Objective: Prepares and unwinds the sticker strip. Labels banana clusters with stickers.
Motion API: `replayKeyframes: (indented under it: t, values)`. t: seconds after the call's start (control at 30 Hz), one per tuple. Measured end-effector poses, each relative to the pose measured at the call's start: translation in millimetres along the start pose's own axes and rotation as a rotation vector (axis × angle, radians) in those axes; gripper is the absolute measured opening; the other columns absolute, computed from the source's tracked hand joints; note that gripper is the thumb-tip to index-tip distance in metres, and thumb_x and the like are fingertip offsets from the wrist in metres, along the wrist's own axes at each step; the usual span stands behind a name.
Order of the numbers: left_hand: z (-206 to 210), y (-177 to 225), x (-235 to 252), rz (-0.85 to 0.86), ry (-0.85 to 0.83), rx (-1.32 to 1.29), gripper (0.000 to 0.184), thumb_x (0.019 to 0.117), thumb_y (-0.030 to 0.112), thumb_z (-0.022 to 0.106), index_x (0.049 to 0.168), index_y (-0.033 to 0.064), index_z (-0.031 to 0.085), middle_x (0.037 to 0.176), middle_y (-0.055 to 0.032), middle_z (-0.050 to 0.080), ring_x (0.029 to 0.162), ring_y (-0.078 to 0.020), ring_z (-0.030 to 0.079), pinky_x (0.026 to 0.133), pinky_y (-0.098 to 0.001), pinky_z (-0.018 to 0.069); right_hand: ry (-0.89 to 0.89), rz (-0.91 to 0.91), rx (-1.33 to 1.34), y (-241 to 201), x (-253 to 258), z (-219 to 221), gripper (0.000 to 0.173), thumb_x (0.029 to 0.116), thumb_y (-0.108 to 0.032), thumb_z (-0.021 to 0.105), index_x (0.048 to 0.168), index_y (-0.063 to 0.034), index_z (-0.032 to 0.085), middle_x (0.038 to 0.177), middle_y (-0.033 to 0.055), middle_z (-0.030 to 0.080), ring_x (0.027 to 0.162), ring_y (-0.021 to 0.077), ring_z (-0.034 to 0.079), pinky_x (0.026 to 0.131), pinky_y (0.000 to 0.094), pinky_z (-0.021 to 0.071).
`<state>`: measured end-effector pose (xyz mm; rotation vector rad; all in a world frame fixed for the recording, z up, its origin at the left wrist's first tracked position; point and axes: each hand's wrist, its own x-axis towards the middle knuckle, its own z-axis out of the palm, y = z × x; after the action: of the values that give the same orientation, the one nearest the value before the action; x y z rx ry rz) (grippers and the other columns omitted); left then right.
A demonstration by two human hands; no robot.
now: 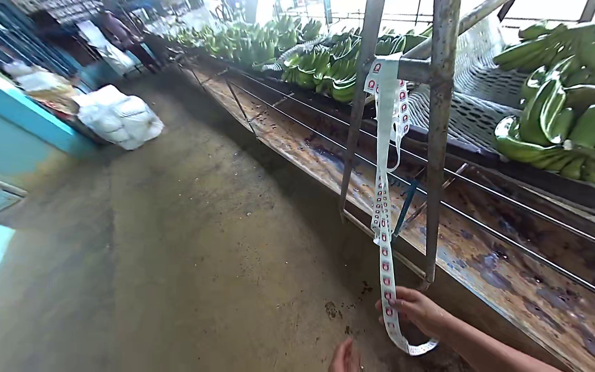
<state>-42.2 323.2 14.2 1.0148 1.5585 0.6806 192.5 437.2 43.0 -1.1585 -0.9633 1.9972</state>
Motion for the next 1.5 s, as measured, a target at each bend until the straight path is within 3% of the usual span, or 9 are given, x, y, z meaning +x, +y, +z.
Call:
replayKeyframes:
  t: [0.17, 0.23, 0.57, 0.73, 0.9, 1.13, 1.23, 1.4, 1.5]
  values:
    - [28, 141, 41, 0.191, -0.417, -0.525, 0.062, 0.1005, 0.043, 0.052, 0.135, -0.0075, 0.049, 0.123, -0.0134, 0.070, 0.104, -0.0182, 0.071, 0.092, -0.0348, 0.0575, -0.094, -0.049, -0.166, -4, -79, 25, 0.017, 0.1011, -0.006, 0.053, 0.112, -0.0010, 0.065, 0.101, 0.0034, 0.076, 0.094, 0.0100, 0.073, 0.091, 0.0302, 0.0591]
    - [37, 181, 29, 0.175, -0.484, -0.593, 0.035, 0.1024, 0.020, 0.050, 0.127, -0.0049, 0.053, 0.107, -0.0114, 0.075, 0.089, -0.0177, 0.075, 0.082, -0.0325, 0.0609, -0.112, -0.107, -0.381, -19, -97, 22, 0.021, 0.1018, -0.010, 0.057, 0.115, 0.0033, 0.067, 0.102, 0.0062, 0.074, 0.092, 0.0070, 0.070, 0.089, 0.0281, 0.0568]
    - [34, 241, -26, 0.528, 0.013, -0.218, 0.013, 0.0996, 0.000, 0.056, 0.105, -0.0068, 0.065, 0.087, -0.0015, 0.073, 0.078, -0.0058, 0.071, 0.076, -0.0254, 0.0612, 0.157, -0.917, -1.027, -175, -118, -3, 0.028, 0.0985, -0.017, 0.059, 0.112, 0.0042, 0.071, 0.115, 0.0180, 0.072, 0.106, 0.0238, 0.070, 0.093, 0.0388, 0.0574]
    - [-1, 298, -8, 0.553, 0.149, -0.313, 0.011, 0.1020, 0.003, 0.055, 0.106, 0.0045, 0.066, 0.089, 0.0001, 0.075, 0.079, -0.0102, 0.074, 0.074, -0.0291, 0.0633, -0.281, -0.467, -0.971, -196, -54, 10, 0.047, 0.0950, -0.020, 0.073, 0.136, 0.0005, 0.062, 0.132, 0.0178, 0.066, 0.122, 0.0293, 0.064, 0.105, 0.0471, 0.0511]
    - [-39, 360, 46, 0.583, 0.227, -0.438, 0.009, 0.1053, 0.005, 0.051, 0.106, 0.0058, 0.060, 0.088, -0.0021, 0.074, 0.079, -0.0127, 0.075, 0.073, -0.0284, 0.0633, -0.634, -0.179, -0.734, -162, -9, 45, 0.027, 0.1038, -0.006, 0.055, 0.125, 0.0087, 0.063, 0.118, 0.0185, 0.069, 0.104, 0.0183, 0.067, 0.095, 0.0358, 0.0534]
    - [-83, 312, 142, 0.334, 0.111, -0.638, 0.021, 0.1098, 0.016, 0.044, 0.122, 0.0044, 0.056, 0.101, -0.0082, 0.072, 0.082, -0.0141, 0.071, 0.072, -0.0291, 0.0597, -0.218, 0.124, 0.250, -182, 0, 112, 0.044, 0.1119, -0.026, 0.021, 0.125, -0.0032, 0.056, 0.093, 0.0098, 0.075, 0.078, 0.0202, 0.075, 0.071, 0.0338, 0.0642]
    - [-90, 258, 166, 0.327, -0.430, -0.714, 0.068, 0.1078, 0.055, 0.015, 0.124, 0.0038, 0.058, 0.106, -0.0061, 0.072, 0.093, -0.0150, 0.071, 0.084, -0.0336, 0.0592, -0.174, -0.046, 0.443, -197, 12, 137, 0.060, 0.1101, -0.047, 0.015, 0.120, -0.0104, 0.062, 0.085, 0.0051, 0.075, 0.069, 0.0134, 0.072, 0.065, 0.0283, 0.0615]
    - [-81, 175, 137, 0.294, -1.141, -0.585, 0.127, 0.0689, 0.101, 0.023, 0.133, 0.0001, 0.065, 0.126, -0.0130, 0.072, 0.118, -0.0218, 0.069, 0.104, -0.0352, 0.0519, 0.190, -0.524, 0.444, -278, 51, 142, 0.060, 0.1112, -0.040, 0.009, 0.115, -0.0118, 0.061, 0.083, -0.0009, 0.072, 0.070, 0.0091, 0.070, 0.068, 0.0267, 0.0615]
    - [-105, 156, 126, 0.411, -1.094, -0.451, 0.100, 0.0944, 0.078, 0.035, 0.133, -0.0112, 0.057, 0.123, -0.0188, 0.071, 0.116, -0.0230, 0.068, 0.105, -0.0377, 0.0503, 0.311, -0.672, 0.635, -298, 65, 117, 0.062, 0.1112, -0.039, 0.007, 0.108, -0.0119, 0.063, 0.083, 0.0012, 0.071, 0.074, 0.0126, 0.071, 0.071, 0.0307, 0.0626]
